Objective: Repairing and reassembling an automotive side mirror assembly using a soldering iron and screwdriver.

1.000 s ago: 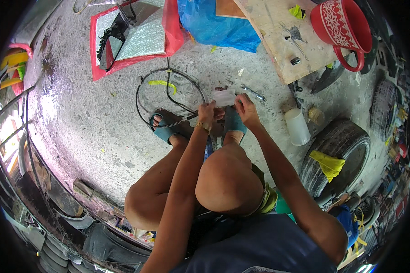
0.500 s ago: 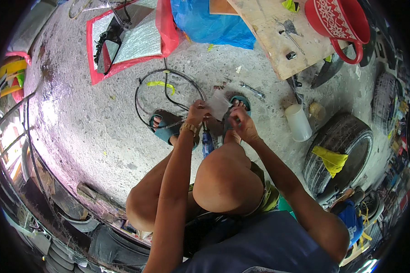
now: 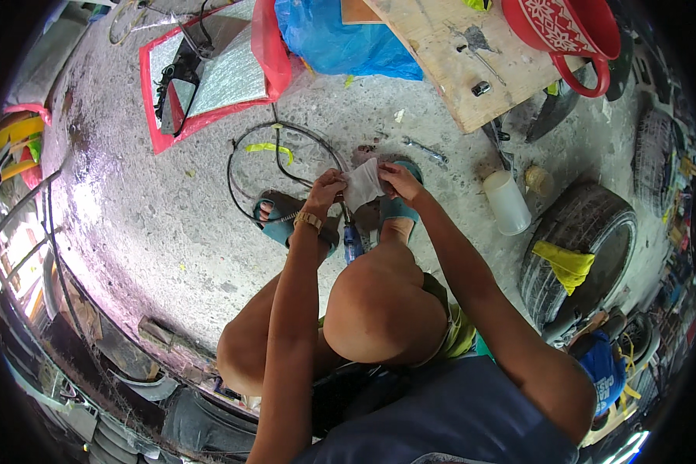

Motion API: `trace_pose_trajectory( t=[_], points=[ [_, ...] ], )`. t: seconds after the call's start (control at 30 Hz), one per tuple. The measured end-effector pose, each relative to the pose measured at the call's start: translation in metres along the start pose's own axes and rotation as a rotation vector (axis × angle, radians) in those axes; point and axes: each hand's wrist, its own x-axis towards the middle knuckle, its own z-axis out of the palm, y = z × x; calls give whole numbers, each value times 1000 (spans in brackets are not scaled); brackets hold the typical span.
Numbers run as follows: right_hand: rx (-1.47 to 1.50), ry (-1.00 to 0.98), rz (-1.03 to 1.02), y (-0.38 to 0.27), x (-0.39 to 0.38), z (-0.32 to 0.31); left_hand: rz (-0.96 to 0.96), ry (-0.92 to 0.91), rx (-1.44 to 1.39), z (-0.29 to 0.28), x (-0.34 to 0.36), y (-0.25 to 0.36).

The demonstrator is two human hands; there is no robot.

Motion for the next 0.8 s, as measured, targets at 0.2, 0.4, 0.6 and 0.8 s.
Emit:
trace_pose_trajectory(
  t=[0.2, 0.4, 0.6, 0.8],
  points=[
    [90, -123, -74, 11, 16, -42, 83, 115, 68, 1, 17, -2],
    [-149, 114, -190, -11, 2, -21, 759, 574, 815, 10, 6, 3],
    [-176, 167, -212, -12, -8, -12, 656, 285, 976, 76, 1, 2],
    [-250, 181, -184, -9, -7, -2, 631, 361, 975, 51, 8, 1]
  ],
)
